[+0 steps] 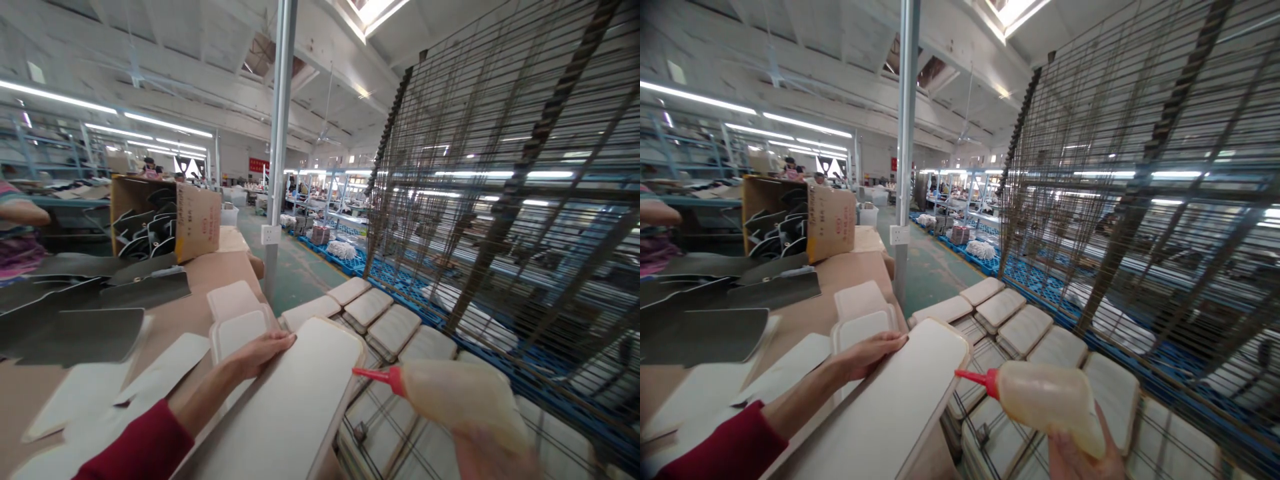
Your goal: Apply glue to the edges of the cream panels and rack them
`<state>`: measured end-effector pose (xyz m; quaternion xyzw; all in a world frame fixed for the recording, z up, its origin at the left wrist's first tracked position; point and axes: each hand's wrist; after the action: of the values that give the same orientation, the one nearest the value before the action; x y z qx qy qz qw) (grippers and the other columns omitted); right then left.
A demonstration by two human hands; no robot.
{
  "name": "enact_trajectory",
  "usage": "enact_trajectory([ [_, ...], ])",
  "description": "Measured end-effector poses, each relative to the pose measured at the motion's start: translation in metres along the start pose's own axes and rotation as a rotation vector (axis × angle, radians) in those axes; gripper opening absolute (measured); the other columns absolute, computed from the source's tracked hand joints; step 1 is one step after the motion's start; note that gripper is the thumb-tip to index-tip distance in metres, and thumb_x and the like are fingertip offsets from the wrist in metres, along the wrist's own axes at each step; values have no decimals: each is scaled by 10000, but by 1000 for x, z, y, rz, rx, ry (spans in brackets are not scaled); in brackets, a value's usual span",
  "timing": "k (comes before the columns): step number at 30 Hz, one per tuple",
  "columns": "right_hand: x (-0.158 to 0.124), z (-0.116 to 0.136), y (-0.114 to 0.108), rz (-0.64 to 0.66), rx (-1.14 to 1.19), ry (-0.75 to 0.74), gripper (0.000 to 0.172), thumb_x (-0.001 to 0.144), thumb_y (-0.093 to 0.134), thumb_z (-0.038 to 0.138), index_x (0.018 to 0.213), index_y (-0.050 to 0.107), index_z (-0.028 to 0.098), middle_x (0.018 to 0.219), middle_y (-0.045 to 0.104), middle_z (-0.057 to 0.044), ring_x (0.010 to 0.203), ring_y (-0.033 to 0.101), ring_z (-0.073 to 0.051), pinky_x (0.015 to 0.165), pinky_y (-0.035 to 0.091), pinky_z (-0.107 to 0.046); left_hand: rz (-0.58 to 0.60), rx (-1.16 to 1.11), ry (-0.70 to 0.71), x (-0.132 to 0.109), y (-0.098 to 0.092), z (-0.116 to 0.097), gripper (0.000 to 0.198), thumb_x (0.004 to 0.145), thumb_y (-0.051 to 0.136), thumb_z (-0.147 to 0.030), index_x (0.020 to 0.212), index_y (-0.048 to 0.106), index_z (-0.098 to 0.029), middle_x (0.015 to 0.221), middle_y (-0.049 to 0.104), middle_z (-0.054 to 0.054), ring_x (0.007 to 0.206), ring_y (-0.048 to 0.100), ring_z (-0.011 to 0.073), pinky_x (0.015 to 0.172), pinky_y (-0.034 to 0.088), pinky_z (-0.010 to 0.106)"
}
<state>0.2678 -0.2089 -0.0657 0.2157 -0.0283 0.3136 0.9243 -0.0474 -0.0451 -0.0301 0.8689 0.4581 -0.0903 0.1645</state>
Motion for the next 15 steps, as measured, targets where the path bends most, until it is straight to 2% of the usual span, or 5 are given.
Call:
enact_trajectory([
  [6,9,1,10,41,74,49,500,474,880,393,905,653,276,768,613,-51,690,599,-256,621,562,-387,-52,-81,4,0,-4,6,554,526,794,-592,781,598,-141,646,668,9,502,569,113,502,450,233],
  [11,13,2,16,43,129,21,582,359,917,331,865,660,203,814,638,-73,676,586,-207,535,534,-259,-51,-106,-1,-2,-4,10,574,508,804,-597,788,577,-150,661,670,3,523,584,114,507,453,228],
  [15,7,3,20,52,93,0,589,407,915,317,923,655,204,731,629,-47,585,547,-173,446,482,-223,-68,-138,-2,-1,-4,11,621,456,819,-612,780,558,-151,652,668,1,545,595,117,516,457,223],
])
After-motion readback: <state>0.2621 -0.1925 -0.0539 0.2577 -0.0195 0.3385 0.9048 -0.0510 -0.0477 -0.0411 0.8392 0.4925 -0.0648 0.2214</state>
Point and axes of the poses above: each hand's wrist, its own x-axis towards the middle knuckle, its own y-axis out of the palm, z = x × y
